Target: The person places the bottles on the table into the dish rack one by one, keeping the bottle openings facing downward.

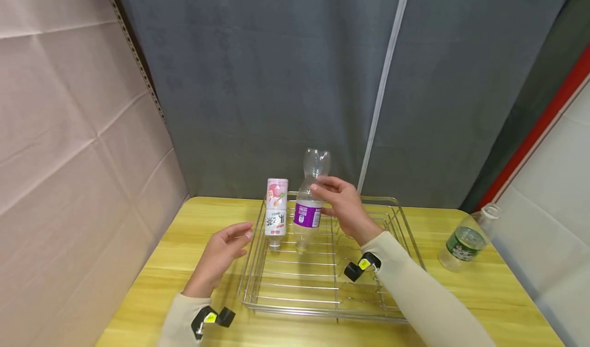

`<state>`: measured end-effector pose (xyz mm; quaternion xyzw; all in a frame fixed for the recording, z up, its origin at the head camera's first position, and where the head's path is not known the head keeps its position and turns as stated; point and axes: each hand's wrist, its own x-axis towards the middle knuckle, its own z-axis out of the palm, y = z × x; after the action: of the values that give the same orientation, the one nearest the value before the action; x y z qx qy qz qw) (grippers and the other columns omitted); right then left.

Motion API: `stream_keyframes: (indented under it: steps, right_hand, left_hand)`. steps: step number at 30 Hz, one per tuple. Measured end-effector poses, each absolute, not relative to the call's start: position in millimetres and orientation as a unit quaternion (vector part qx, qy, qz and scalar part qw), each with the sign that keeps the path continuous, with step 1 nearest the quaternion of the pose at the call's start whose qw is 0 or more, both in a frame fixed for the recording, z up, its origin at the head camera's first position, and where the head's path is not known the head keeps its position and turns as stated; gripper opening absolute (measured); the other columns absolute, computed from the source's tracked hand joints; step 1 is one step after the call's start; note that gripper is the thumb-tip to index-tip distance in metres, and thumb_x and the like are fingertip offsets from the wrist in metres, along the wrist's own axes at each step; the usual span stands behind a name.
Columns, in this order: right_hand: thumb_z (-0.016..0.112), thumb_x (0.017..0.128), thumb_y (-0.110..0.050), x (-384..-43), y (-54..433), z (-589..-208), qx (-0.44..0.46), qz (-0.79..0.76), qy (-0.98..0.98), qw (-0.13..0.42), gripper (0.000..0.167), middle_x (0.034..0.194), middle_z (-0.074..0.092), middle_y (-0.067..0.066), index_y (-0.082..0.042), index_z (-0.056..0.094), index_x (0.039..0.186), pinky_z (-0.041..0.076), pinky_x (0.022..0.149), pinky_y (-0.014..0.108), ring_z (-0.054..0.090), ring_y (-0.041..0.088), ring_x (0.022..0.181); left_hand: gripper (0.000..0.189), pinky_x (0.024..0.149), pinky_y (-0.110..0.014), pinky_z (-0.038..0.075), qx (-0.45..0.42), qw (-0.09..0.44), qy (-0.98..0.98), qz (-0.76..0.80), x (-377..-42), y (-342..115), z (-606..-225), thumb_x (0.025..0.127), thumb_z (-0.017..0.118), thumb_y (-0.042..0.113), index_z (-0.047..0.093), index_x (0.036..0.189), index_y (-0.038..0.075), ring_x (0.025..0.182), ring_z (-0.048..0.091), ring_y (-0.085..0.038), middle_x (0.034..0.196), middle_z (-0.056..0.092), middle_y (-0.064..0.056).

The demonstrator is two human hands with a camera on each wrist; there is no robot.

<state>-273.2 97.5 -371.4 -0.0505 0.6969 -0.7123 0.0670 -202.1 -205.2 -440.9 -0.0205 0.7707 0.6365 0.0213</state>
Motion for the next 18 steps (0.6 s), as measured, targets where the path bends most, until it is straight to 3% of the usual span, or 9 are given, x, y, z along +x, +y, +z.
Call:
stream_keyframes:
  steps: [9,18]
  right_hand:
    - [0.077,0.098,-0.038,-298,88,-389,-0.025,-0.695,0.716,0.070,0.056,0.145,0.064,0.011,-0.015,0.059,0.147,0.057,0.107,0.057,0.061,0.031,0.136]
    - [0.078,0.097,-0.037,-317,75,-408,-0.007,-0.693,0.717,0.081,0.053,0.141,0.066,0.011,-0.013,0.062,0.142,0.058,0.105,0.056,0.063,0.032,0.132]
  left_hand:
    - [0.050,0.106,-0.053,0.058,-0.025,0.081,0.761,0.643,-204,-213,-458,0.106,0.065,0.023,0.055,0.152,0.005,0.135,0.058,-0.034,0.148,0.058,-0.021]
    - [0.052,0.099,-0.053,0.062,-0.017,0.112,0.739,0.664,-207,-214,-464,0.106,0.063,0.014,0.050,0.155,0.003,0.128,0.062,-0.035,0.150,0.056,-0.025]
